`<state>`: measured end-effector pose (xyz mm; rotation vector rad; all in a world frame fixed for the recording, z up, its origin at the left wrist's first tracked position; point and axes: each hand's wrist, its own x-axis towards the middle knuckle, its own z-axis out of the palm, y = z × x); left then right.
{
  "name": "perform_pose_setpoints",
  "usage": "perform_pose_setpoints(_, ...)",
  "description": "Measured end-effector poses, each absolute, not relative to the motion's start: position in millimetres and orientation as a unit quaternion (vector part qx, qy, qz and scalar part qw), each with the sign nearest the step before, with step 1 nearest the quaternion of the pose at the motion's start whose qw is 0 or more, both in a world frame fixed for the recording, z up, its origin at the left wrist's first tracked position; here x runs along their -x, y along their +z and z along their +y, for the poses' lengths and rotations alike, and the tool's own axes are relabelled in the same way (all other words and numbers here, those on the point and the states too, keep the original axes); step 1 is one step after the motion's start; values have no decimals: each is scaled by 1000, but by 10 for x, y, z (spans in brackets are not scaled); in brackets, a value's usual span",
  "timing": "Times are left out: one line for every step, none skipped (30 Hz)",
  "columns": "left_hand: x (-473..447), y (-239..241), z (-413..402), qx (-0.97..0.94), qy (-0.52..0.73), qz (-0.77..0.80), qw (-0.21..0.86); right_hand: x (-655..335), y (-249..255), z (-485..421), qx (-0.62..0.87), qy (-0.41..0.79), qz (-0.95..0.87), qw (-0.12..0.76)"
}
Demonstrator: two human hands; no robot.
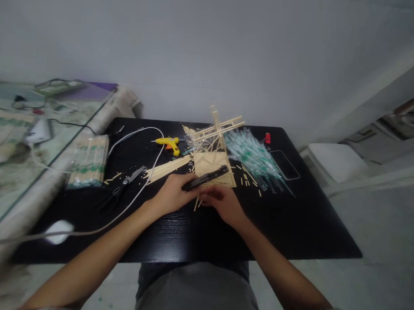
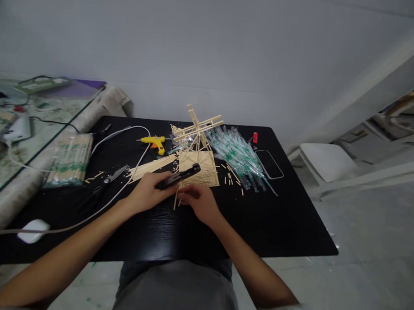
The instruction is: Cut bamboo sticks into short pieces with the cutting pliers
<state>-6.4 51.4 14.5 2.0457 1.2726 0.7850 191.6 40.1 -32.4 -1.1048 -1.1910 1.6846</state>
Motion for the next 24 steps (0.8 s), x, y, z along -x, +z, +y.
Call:
perform_pose_setpoints(59,130,501,-773,299,476,296,-1904,-338,397,439,654,-473,395)
perform_pose_setpoints(53,122,491,-775,300,472,294,-1896,-347,394,443,646,-476,400)
perform_pose_setpoints(46,120,483,-777,302,469,292,-1892,-354,393,445,638,-479,406)
perform_pose_setpoints(38,119,476,-779,303,466,290,-1892,-360,394,446,632,-483,409)
perform_pose_setpoints(31,118,471,-781,304,465,287,-1895,-368,397,447,627,-488,411)
perform_pose_setpoints(25,115,468,-782,305,464,284,-1899,-378,401,447,622,-494,411)
perform_pose_setpoints(20,109,467,-782,306,466,280,-1905,-390,407,447,617,-502,409)
perform_pose_setpoints(15,100,467,-781,307,469,276,-1911,-402,414,447,613,-510,405)
perform_pose_setpoints(11,89,469,-780,308,471,272,-1917,-414,421,449,609,-518,399)
perform_pose_setpoints(8,78,471,-780,309,472,269,-1921,-423,427,451,605,-525,394)
perform_pose_setpoints(5,68,473,-781,309,473,266,-1924,-430,432,454,598,-534,388)
perform_pose_setpoints(2,58,473,-782,309,474,263,-1926,-434,436,457,589,-544,386)
perform_pose_setpoints(0,50,471,-783,309,473,259,-1926,-434,436,459,576,-556,386)
perform_pose_setpoints(-1,42,466,-784,309,473,257,-1925,-432,435,459,561,-569,387)
perform_pose_setpoints(-1,34,457,-785,309,472,256,-1924,-428,430,459,545,-584,389)
perform_pose_setpoints(1,24,444,-785,308,472,257,-1922,-423,423,458,530,-599,389)
perform_pose_setpoints(5,11,427,-784,308,471,260,-1920,-419,415,458,516,-612,388)
perform_pose_setpoints(12,-5,407,-783,310,470,264,-1918,-417,405,458,504,-622,386)
perform_pose_setpoints(20,-24,386,-782,312,468,268,-1916,-417,394,459,493,-632,384)
perform_pose_setpoints(29,-45,365,-780,317,465,272,-1915,-421,384,459,483,-641,381)
perform_pose_setpoints(40,-66,346,-780,322,461,276,-1914,-426,375,458,473,-651,379)
perform_pose_setpoints(51,-86,329,-780,327,457,277,-1913,-434,368,455,463,-661,376)
perform_pose_setpoints(61,-103,316,-780,332,452,277,-1913,-444,363,452,453,-671,374)
perform_pose_setpoints(70,-116,308,-780,337,449,277,-1913,-454,360,449,444,-682,369)
